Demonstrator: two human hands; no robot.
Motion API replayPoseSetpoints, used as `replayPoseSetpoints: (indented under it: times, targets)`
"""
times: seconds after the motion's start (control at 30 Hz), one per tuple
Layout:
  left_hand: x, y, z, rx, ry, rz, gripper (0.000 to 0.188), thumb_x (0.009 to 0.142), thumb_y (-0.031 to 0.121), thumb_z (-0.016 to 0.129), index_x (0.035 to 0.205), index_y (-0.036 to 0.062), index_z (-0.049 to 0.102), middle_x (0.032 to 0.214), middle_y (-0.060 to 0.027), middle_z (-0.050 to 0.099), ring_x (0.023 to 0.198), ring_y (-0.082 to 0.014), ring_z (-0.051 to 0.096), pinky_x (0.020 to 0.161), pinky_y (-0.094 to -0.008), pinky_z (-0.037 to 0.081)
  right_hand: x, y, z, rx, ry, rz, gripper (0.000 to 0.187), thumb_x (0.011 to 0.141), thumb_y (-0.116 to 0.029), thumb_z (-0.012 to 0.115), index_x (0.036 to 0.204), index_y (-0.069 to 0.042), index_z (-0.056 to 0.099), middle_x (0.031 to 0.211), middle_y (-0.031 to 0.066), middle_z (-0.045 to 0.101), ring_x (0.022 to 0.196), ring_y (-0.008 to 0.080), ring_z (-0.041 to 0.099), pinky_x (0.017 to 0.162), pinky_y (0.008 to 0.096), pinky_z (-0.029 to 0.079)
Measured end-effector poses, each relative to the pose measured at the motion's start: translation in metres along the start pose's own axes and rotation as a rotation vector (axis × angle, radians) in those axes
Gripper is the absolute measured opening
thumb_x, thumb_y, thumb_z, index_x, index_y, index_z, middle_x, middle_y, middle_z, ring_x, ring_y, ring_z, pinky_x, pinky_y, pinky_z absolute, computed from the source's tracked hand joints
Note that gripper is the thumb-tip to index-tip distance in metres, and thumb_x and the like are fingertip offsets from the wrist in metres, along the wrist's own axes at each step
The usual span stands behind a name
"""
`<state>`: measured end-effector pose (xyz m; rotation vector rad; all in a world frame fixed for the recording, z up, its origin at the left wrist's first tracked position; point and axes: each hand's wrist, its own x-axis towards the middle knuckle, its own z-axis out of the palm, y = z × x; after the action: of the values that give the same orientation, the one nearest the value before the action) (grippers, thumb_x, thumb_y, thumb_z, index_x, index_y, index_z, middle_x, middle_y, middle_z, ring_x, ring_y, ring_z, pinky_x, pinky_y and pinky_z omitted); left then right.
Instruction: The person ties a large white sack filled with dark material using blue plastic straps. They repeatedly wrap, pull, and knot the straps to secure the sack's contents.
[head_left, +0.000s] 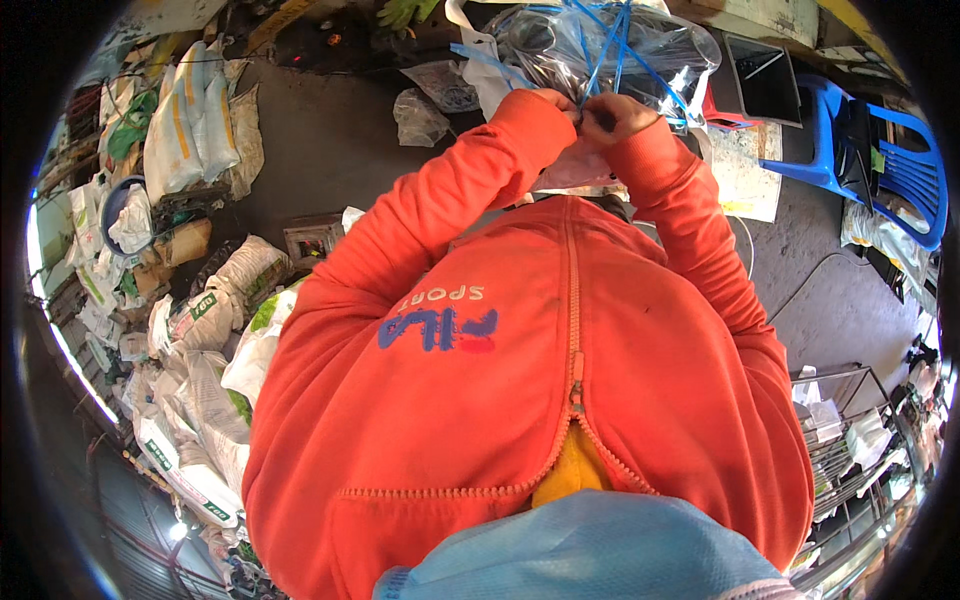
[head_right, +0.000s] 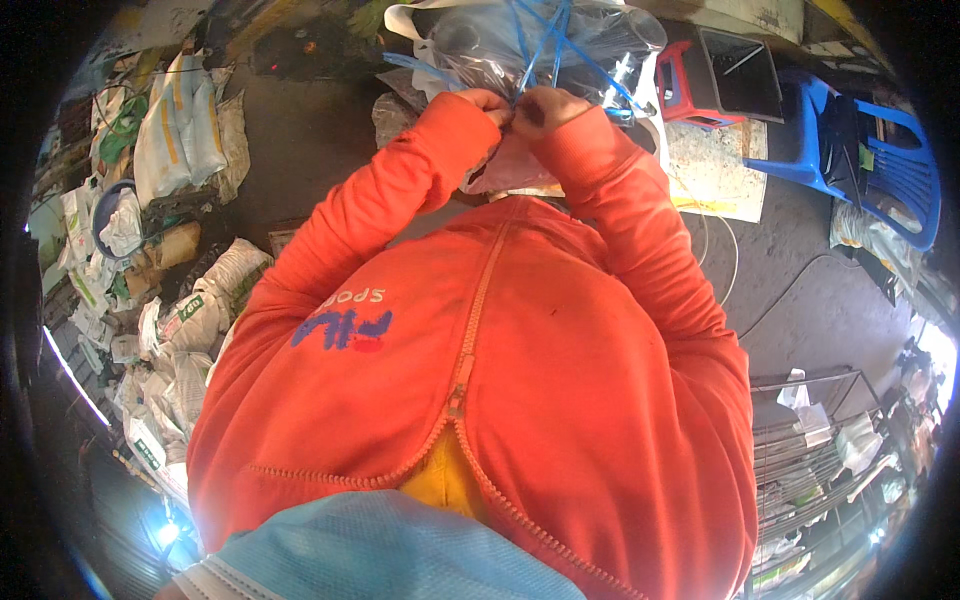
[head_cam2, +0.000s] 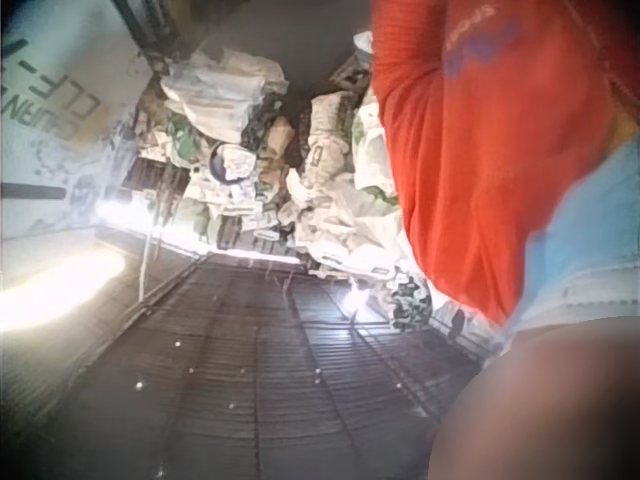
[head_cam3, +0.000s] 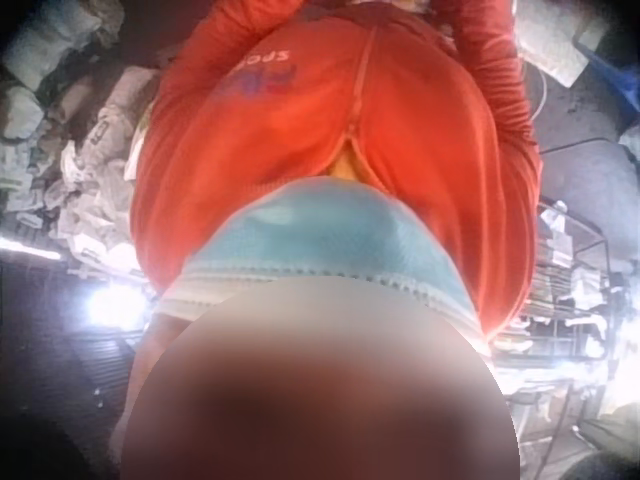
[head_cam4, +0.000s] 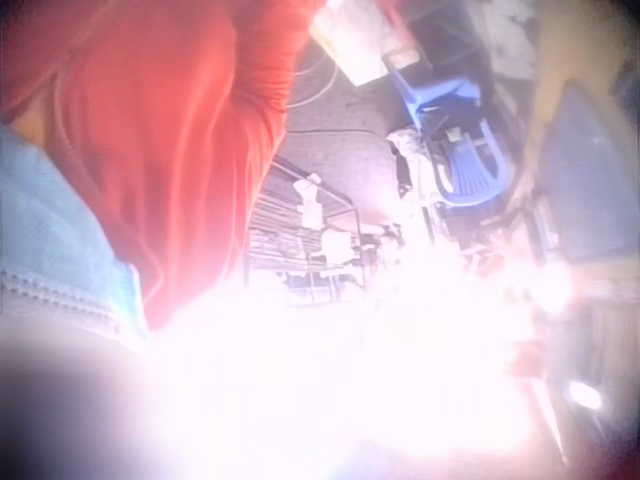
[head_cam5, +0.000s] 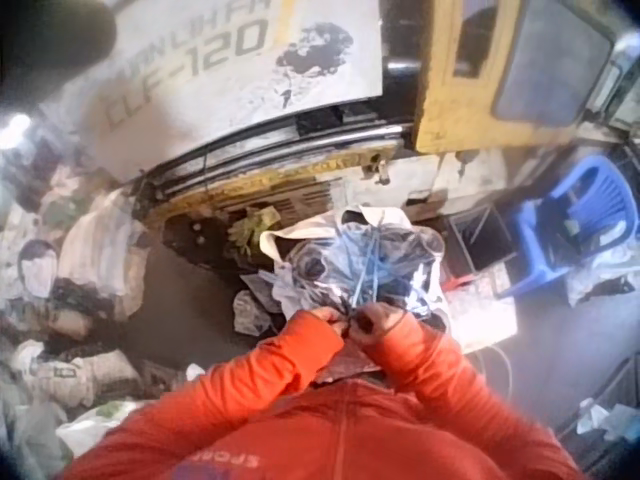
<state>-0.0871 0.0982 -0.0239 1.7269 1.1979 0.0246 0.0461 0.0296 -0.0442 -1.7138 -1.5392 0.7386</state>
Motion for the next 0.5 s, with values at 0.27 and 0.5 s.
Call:
replayPoseSetpoints:
  times: [0.27,0.5]
  targets:
    - [0.006,-0.006,-0.011,-0.699,-0.245,-0.482,0.02,0.082,0.024,0.05,0.085,0.0052,0.055,0.07,-0.0009,0.052,0.06,-0.0129,0.049,0.051,-0.028,0.043,-0.01,0.008,0.016,0.135,0.234,-0.039,0.016,0.067,-0.006,0.063,0.083,-0.003,0.06,0.073,0.0112,0.059,0.065,0.0195,0.059,0.059,0.0261,0.047]
    - [0.006,-0.014,-0.013,-0.858,-0.383,-0.366,0.023,0.082,0.029,0.05,0.083,0.0065,0.055,0.073,-0.0003,0.053,0.06,-0.0122,0.048,0.056,-0.0258,0.042,-0.02,-0.008,0.014,0.06,0.285,-0.107,0.014,0.068,-0.007,0.062,0.081,-0.002,0.059,0.072,0.0106,0.059,0.065,0.0206,0.058,0.058,0.0272,0.046]
